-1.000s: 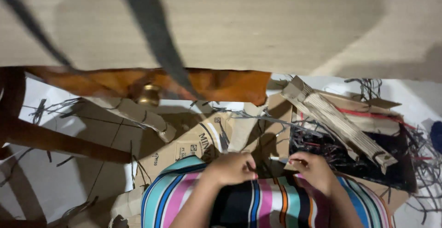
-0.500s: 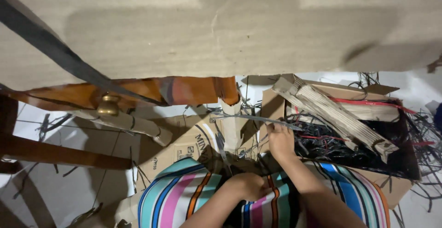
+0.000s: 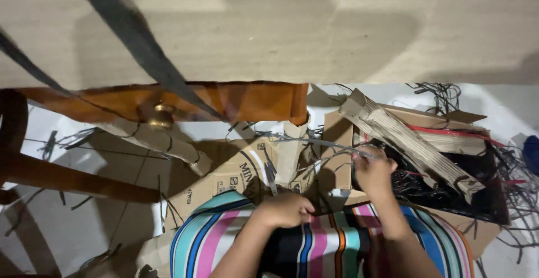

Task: Securing cardboard protective strips to wooden furniture legs using wire ties and scissors.

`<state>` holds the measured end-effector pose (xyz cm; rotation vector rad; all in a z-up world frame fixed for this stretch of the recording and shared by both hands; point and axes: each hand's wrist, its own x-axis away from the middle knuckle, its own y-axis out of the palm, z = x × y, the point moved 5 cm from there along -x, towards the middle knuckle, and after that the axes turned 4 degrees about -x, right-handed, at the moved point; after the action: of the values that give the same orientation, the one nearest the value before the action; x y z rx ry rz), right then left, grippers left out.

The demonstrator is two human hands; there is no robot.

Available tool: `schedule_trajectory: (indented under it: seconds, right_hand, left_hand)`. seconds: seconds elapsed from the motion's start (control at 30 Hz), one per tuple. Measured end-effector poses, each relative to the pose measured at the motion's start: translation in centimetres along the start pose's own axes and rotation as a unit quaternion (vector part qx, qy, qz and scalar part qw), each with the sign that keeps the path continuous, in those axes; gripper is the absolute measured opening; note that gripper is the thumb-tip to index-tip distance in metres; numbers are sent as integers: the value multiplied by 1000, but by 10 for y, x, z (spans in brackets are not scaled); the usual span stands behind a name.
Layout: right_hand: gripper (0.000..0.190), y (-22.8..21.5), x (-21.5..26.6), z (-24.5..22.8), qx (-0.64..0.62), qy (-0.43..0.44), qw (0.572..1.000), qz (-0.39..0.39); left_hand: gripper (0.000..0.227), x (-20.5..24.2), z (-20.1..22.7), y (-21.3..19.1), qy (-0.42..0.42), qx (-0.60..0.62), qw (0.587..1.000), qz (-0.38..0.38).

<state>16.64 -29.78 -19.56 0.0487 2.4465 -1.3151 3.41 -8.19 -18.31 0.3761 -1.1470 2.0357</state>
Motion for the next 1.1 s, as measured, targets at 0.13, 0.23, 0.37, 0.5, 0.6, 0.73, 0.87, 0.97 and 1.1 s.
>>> schedule_trajectory:
  seconds: [0.13,0.23,0.37,0.5,0.6,0.73,0.87,0.97,1.1]
  right_hand:
    - [21,-34,8,4,-304,117,945,-19]
    - [15,-43,15,2,-407,167,897,-32]
    - [14,-55,15,-33,-480,267,836,-7]
    - [12,-52,14,-46,-503,311,806,-20]
    - [16,-41,13,-45,-506,288,813,11]
    - [22,-21,7,-51,-419,226,879,-9]
    - [22,-13,-1,-74,-363,166,916,-37]
    - [18,3,-4,-74,-277,99,954,-58]
    - [12,0,-12,-104,-250,45,965,-63]
  left_hand:
    - [37,18,-14,-20,12,90,994,60]
    - [35,38,-16,-38,-17,112,992,58]
    - [39,57,-38,-52,-52,161,982,82]
    - [41,77,-43,-65,-77,200,970,112]
    - [45,72,-55,-68,-88,204,964,147]
    - [53,71,-57,-79,-86,212,948,221]
    - [63,65,-62,-81,-86,234,931,265]
    - [76,45,-78,-73,-81,299,909,278]
    - [78,37,-65,-76,-23,406,853,328]
